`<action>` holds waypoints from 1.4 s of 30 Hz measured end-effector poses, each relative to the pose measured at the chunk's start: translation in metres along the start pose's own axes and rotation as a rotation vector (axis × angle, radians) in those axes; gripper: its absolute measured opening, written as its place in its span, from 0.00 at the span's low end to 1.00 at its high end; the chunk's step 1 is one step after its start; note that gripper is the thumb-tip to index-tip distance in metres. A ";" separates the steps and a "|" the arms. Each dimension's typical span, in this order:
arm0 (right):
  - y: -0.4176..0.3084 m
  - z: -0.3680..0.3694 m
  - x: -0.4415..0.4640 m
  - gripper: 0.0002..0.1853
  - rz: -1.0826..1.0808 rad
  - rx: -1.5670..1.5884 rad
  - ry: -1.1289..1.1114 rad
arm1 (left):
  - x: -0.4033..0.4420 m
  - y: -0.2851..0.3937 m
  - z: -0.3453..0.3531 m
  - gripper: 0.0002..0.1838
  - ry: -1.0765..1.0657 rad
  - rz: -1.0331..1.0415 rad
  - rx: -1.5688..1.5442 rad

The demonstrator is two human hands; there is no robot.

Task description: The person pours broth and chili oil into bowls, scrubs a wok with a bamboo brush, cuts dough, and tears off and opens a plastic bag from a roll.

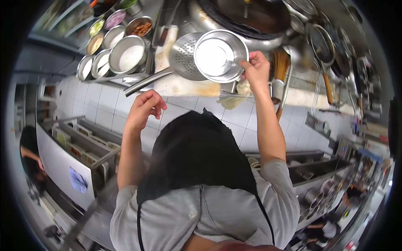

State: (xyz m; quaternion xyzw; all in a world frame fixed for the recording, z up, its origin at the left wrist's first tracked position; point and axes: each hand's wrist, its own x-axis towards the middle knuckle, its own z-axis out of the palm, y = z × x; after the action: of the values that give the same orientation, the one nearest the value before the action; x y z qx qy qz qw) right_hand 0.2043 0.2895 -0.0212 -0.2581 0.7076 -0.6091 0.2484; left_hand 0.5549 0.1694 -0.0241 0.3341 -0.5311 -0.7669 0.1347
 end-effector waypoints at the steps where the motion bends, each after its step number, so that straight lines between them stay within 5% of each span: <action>1: 0.007 0.014 0.012 0.09 -0.019 -0.018 -0.018 | -0.008 -0.005 -0.003 0.13 0.069 -0.002 -0.008; 9: 0.056 0.063 0.071 0.10 0.092 -0.128 -0.189 | -0.061 -0.035 -0.001 0.14 0.496 -0.104 -0.089; 12: 0.064 0.065 0.073 0.14 0.156 0.060 -0.279 | -0.070 -0.071 -0.019 0.12 0.622 -0.194 -0.061; 16: 0.060 0.059 0.072 0.18 0.177 0.039 -0.280 | -0.094 -0.199 -0.078 0.15 0.835 -0.425 0.179; 19: 0.047 0.048 0.065 0.17 0.073 -0.010 -0.162 | -0.154 -0.383 -0.134 0.14 0.945 -0.670 0.458; 21: 0.039 0.037 0.061 0.16 0.013 -0.029 -0.104 | -0.201 -0.437 -0.130 0.10 0.865 -0.791 -0.023; 25: 0.030 0.035 0.046 0.14 -0.029 -0.037 -0.014 | -0.241 -0.402 -0.118 0.15 0.928 -0.952 -0.174; 28: 0.005 0.067 0.028 0.13 -0.031 -0.075 -0.018 | -0.218 -0.367 -0.152 0.15 0.962 -0.880 -0.124; 33: -0.028 0.128 0.016 0.12 -0.120 -0.191 -0.166 | -0.138 -0.421 -0.278 0.16 0.880 -0.582 0.274; 39: -0.082 0.210 0.022 0.12 -0.064 -0.222 -0.373 | -0.065 -0.299 -0.302 0.16 0.813 -0.410 0.228; 42: -0.095 0.261 0.064 0.12 -0.053 -0.209 -0.490 | -0.039 -0.356 -0.328 0.13 0.784 -0.330 0.391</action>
State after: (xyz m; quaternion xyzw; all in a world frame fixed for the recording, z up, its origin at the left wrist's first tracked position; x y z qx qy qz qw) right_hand 0.3362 0.0434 0.0352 -0.4406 0.6784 -0.4584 0.3682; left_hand 0.8519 0.0955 -0.4012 0.6976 -0.5145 -0.4797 0.1360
